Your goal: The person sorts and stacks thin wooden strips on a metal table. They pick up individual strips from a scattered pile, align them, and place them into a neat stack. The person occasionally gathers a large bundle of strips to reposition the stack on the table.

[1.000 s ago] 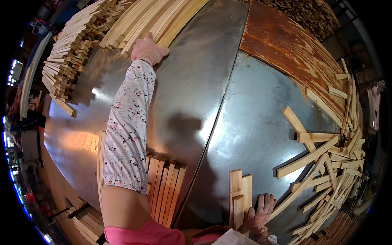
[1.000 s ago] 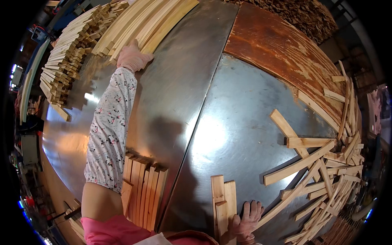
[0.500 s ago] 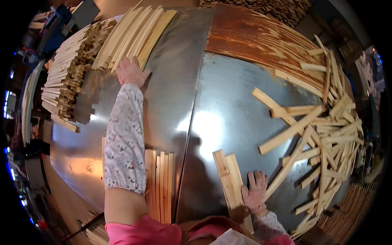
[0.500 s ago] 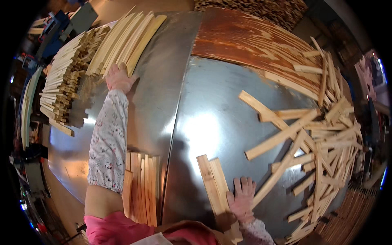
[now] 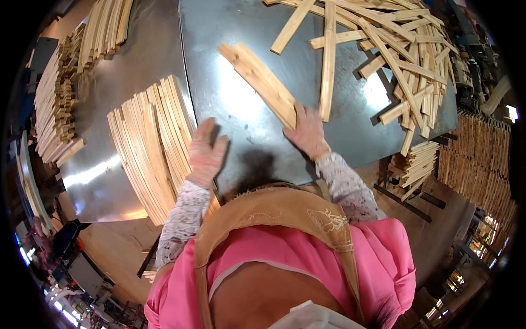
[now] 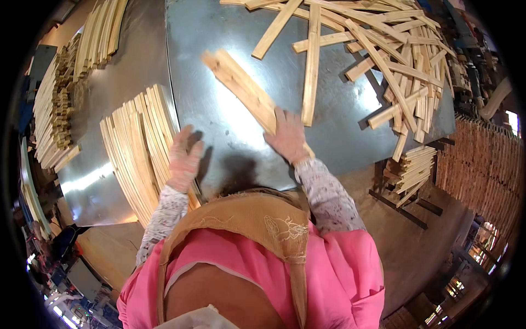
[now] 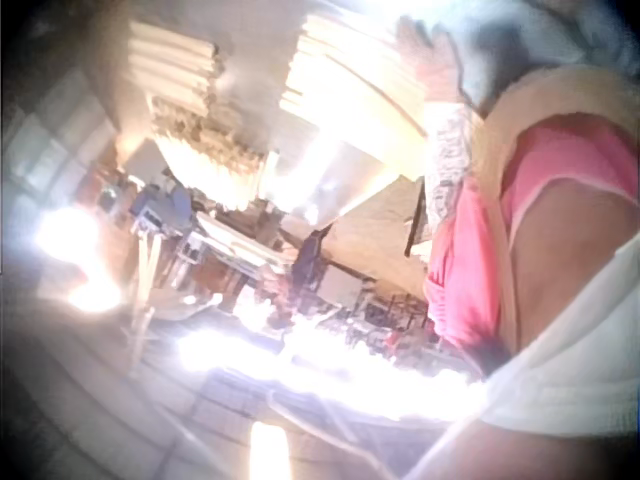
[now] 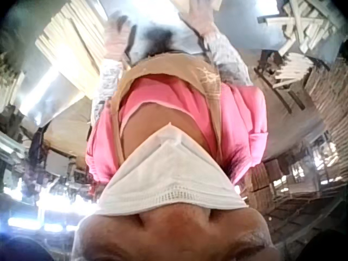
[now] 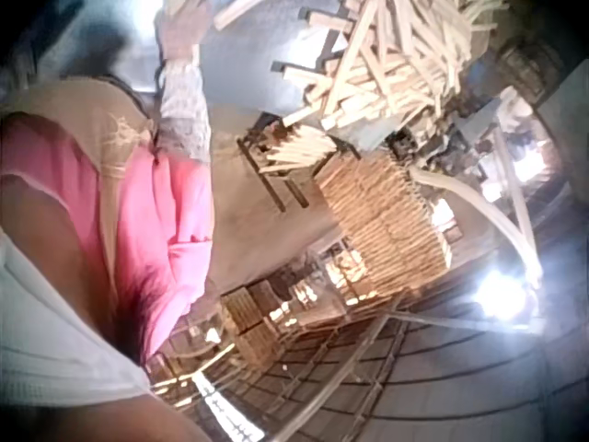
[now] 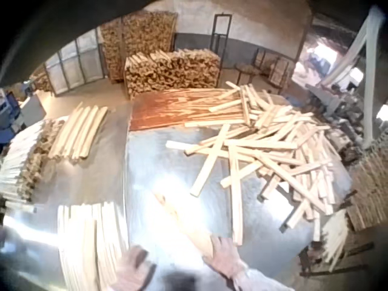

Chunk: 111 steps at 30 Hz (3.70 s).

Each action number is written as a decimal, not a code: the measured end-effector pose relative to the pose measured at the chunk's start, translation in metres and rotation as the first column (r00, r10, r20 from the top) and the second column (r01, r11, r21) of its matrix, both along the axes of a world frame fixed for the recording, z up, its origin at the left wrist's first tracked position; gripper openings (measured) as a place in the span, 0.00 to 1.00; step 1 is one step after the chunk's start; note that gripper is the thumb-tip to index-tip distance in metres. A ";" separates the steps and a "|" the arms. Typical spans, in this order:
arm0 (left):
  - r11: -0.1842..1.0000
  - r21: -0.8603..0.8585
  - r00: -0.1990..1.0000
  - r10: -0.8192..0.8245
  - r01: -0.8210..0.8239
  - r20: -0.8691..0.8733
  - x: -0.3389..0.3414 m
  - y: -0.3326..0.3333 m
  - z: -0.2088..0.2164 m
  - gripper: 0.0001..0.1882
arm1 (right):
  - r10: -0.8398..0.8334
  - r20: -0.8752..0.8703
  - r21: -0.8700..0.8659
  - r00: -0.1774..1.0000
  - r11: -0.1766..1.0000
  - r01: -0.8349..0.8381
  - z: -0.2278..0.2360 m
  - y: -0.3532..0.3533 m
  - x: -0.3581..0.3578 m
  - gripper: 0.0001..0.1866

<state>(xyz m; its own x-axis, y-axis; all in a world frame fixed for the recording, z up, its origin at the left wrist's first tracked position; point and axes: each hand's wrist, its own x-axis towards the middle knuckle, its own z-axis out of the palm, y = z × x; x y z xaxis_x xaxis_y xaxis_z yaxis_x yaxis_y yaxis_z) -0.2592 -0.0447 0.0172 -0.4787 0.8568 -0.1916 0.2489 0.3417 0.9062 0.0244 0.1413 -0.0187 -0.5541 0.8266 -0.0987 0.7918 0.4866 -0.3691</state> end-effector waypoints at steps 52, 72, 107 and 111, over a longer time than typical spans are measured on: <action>0.747 -0.544 0.911 0.207 -0.382 -0.357 0.009 -0.247 0.027 0.46 | 0.966 -0.101 -0.138 0.240 0.225 -0.965 0.130 -0.004 -0.223 0.15; 0.506 -0.622 0.688 -0.074 -0.598 -0.722 0.073 -0.188 0.028 0.50 | 0.567 0.010 0.105 0.824 0.819 -0.565 0.046 0.195 -0.112 0.22; 0.781 0.320 0.791 0.597 -0.536 -0.133 0.085 0.304 0.074 0.23 | -0.258 -0.954 -0.283 0.153 0.600 -0.748 0.180 0.288 -0.158 0.28; 0.899 0.114 0.815 0.431 -0.422 -0.387 0.038 0.190 0.042 0.15 | 0.270 -0.232 0.227 0.934 0.949 -0.218 0.044 0.245 -0.031 0.43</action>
